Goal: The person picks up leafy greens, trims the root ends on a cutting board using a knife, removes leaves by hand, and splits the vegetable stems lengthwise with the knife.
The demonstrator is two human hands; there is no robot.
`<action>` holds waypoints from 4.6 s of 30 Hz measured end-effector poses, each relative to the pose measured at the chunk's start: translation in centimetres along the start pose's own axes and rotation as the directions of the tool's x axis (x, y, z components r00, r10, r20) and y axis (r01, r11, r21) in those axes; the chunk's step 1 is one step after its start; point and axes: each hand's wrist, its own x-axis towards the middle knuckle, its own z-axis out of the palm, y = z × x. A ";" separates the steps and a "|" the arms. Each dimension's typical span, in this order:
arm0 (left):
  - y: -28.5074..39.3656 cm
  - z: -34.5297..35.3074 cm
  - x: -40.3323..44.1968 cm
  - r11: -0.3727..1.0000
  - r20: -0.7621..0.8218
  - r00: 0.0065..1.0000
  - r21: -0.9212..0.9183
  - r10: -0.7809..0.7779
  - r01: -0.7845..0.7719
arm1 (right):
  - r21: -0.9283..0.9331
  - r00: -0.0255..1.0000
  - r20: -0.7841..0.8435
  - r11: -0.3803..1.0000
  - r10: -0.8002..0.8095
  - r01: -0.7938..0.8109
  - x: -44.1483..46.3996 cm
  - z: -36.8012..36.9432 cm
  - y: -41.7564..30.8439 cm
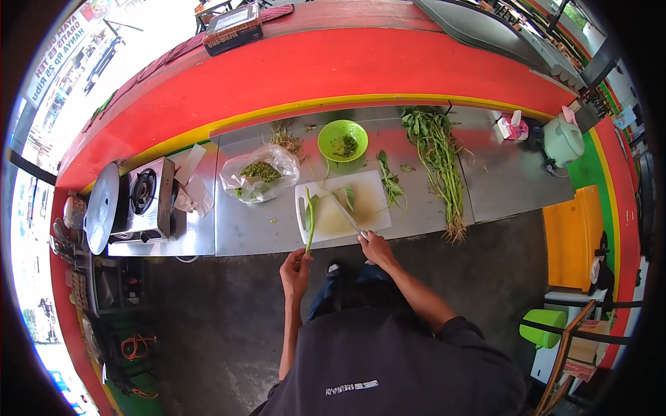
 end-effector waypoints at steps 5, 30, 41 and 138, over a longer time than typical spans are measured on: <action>0.5 3.5 -0.3 0.999 0.037 0.999 0.031 0.008 -0.009 | 0.165 0.984 -0.138 0.983 0.109 -0.086 1.3 -1.8 4.3; 8.7 13.2 7.3 0.595 0.183 0.983 -0.788 -0.017 0.157 | 0.834 0.997 0.064 0.546 0.045 -0.078 -4.7 -12.2 3.7; 8.7 14.5 9.2 0.149 0.052 0.996 -0.987 -0.073 0.062 | 0.730 0.961 0.071 0.670 -0.269 0.134 -7.1 -14.5 -3.9; 15.8 10.8 0.8 0.889 0.276 0.860 -0.296 0.429 -0.349 | 0.646 0.859 -0.190 0.598 -0.476 0.474 -12.1 -18.2 -8.3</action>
